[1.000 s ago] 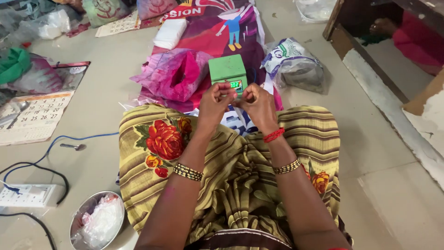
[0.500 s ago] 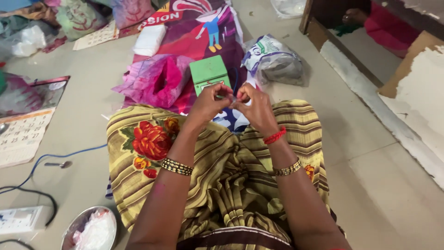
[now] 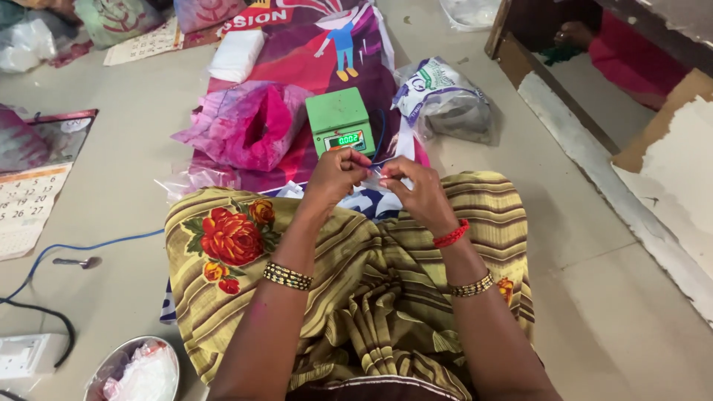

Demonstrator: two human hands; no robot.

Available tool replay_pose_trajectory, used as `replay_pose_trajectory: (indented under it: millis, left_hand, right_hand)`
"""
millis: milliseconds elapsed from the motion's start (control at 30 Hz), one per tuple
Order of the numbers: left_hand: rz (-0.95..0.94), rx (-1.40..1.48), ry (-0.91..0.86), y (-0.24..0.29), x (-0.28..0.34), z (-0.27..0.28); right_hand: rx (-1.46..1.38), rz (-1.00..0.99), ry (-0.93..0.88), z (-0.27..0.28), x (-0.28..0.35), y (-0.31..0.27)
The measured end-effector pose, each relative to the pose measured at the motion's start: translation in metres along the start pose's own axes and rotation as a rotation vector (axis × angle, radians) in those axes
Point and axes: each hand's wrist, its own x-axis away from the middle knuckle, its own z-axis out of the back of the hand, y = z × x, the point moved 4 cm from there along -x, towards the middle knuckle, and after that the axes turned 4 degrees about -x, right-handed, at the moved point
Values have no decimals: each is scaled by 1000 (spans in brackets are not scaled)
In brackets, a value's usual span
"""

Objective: The person weighs out small amounts of pink powder using a digital scale and packages it into small plastic bags.

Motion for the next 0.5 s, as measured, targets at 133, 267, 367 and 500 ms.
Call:
replay_pose_trajectory:
  millis: [133, 267, 367, 500]
  left_hand:
    - [-14, 43, 56, -28, -10, 6]
    - [-5, 114, 31, -53, -13, 10]
    - [-21, 111, 20, -65, -15, 15]
    - [-12, 29, 41, -70, -16, 18]
  right_hand:
    - [3, 42, -90, -14, -1, -2]
    - [116, 8, -145, -24, -2, 0]
    - [158, -49, -178, -32, -6, 2]
    - [193, -47, -225, -44, -5, 21]
